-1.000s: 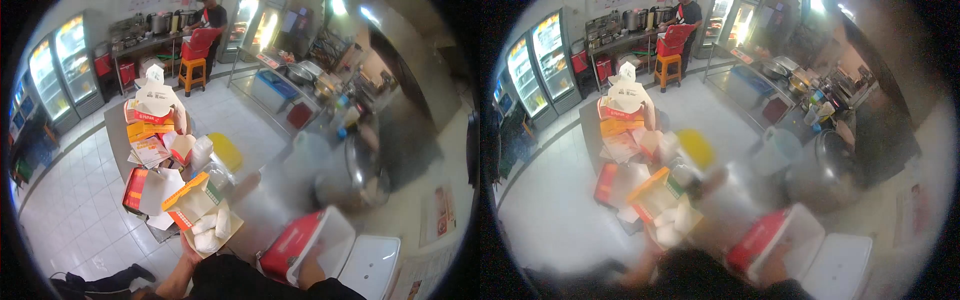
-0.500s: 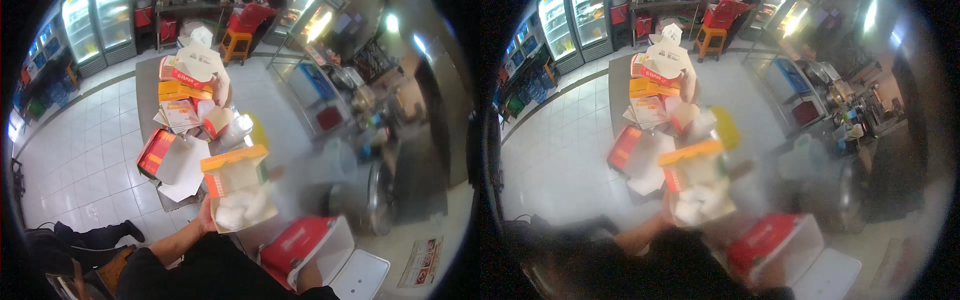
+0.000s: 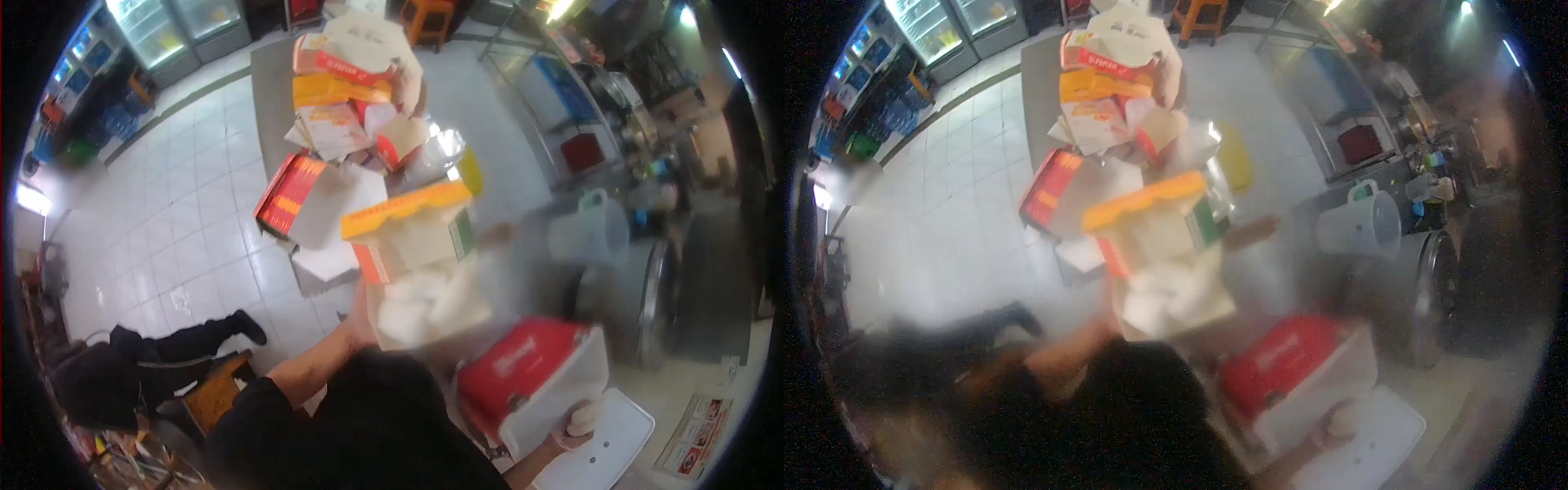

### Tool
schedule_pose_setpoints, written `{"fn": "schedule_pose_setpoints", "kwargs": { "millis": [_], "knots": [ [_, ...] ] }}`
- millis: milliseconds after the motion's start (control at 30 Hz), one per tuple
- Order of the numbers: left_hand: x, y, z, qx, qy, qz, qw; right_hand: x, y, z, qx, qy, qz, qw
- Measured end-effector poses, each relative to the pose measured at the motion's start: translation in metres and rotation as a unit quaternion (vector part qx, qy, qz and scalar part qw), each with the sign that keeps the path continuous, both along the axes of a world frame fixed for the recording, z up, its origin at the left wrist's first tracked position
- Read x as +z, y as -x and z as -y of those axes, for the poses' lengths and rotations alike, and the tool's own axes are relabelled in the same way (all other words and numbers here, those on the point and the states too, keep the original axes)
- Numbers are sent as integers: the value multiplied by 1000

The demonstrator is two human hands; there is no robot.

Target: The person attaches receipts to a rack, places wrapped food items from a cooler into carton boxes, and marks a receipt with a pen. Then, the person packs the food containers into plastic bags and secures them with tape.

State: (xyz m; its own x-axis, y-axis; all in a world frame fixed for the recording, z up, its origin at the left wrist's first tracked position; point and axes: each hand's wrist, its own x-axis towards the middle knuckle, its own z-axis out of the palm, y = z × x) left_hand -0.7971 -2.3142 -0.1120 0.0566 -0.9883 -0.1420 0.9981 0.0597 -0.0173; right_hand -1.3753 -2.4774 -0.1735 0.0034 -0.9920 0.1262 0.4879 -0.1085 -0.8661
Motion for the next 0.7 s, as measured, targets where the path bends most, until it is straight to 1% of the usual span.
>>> {"fn": "schedule_pose_setpoints", "kwargs": {
  "millis": [33,67,100,133,167,200,267,300,333,367,400,433,467,500,600,633,700],
  "knots": [
    [-6,1,-7,-6,52,-134,990,-16,7,3,-32,-21,22,999],
    [-8,9,-11,7,46,-139,989,16,-10,5,42,-21,166,985],
    [-27,23,-9,40,37,-104,993,20,-16,21,89,-28,245,965],
    [9,-4,-33,71,-22,-63,995,24,-22,38,134,-41,320,937],
    [46,-31,-57,96,-84,-19,992,67,-98,11,180,-49,390,902],
    [23,-27,-63,119,-94,-11,988,79,-133,16,218,-62,451,863],
    [-72,-3,-68,156,-131,155,967,96,-189,24,270,-91,558,779],
    [-56,-17,-86,169,-147,196,955,111,-232,12,285,-105,592,746],
    [-40,-32,-103,180,-164,238,940,118,-251,10,300,-120,617,718],
    [8,-9,-100,198,-100,141,965,120,-264,7,314,-136,637,690],
    [35,7,-98,218,-28,46,974,120,-276,5,333,-156,639,676],
    [29,19,-100,242,-27,51,968,115,-281,3,351,-180,627,671],
    [10,30,-103,267,0,58,962,106,-291,0,371,-207,614,665],
    [-40,0,-113,287,35,64,955,87,-325,-9,392,-226,594,665],
    [-55,-32,-154,332,-49,-6,942,66,-388,-29,449,-290,532,657],
    [6,-41,-169,349,-2,155,924,59,-408,-38,462,-307,516,653],
    [26,-70,-189,376,48,323,867,45,-461,-50,497,-327,485,641]
  ]
}}
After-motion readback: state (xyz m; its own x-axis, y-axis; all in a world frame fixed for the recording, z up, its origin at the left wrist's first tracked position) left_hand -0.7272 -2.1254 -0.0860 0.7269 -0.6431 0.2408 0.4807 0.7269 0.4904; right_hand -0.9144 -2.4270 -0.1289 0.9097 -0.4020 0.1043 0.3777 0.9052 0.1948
